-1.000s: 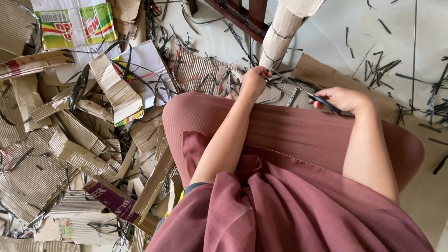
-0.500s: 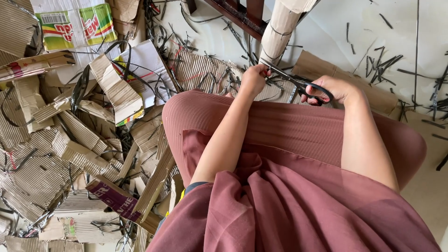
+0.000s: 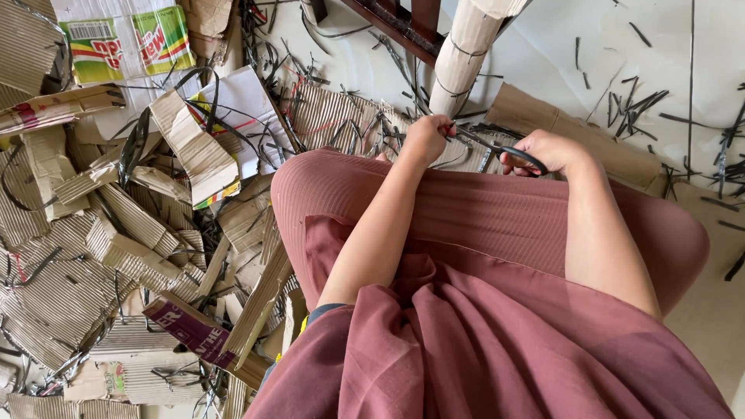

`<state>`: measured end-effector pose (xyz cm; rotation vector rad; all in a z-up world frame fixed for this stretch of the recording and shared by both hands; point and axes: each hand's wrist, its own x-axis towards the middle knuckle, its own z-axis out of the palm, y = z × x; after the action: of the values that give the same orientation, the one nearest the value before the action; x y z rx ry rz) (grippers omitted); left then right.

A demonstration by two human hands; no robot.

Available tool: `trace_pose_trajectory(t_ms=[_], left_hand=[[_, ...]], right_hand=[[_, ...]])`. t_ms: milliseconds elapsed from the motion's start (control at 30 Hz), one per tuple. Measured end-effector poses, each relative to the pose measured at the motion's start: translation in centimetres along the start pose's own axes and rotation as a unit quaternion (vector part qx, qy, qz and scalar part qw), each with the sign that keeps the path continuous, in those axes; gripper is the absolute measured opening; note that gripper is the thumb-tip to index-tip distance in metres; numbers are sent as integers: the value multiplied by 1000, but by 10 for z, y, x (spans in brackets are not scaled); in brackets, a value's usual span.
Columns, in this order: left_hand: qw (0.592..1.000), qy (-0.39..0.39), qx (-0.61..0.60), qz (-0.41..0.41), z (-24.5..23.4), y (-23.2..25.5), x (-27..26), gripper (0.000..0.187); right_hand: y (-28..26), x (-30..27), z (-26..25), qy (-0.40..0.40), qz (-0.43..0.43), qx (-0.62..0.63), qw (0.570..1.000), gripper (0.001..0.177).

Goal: Wrapping chair legs and frame with cardboard and securing them with ties for protection

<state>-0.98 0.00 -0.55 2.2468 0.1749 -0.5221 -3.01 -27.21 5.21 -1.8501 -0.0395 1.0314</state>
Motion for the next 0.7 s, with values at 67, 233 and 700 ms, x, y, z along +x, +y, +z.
trace_pose_trajectory(t_ms=[67,233,700], left_hand=[[1000,3,6,-4,-7,7,-11,26],[1000,9,17,-18,-24,32,-34,24],[944,-209,252,-43,11,16,-27,38]], right_hand=[[13,10,1,29,43,-97,994,43],[89,50,-1,86,95,-324,937,25],[-14,34,45,220,-43,-305,926,17]])
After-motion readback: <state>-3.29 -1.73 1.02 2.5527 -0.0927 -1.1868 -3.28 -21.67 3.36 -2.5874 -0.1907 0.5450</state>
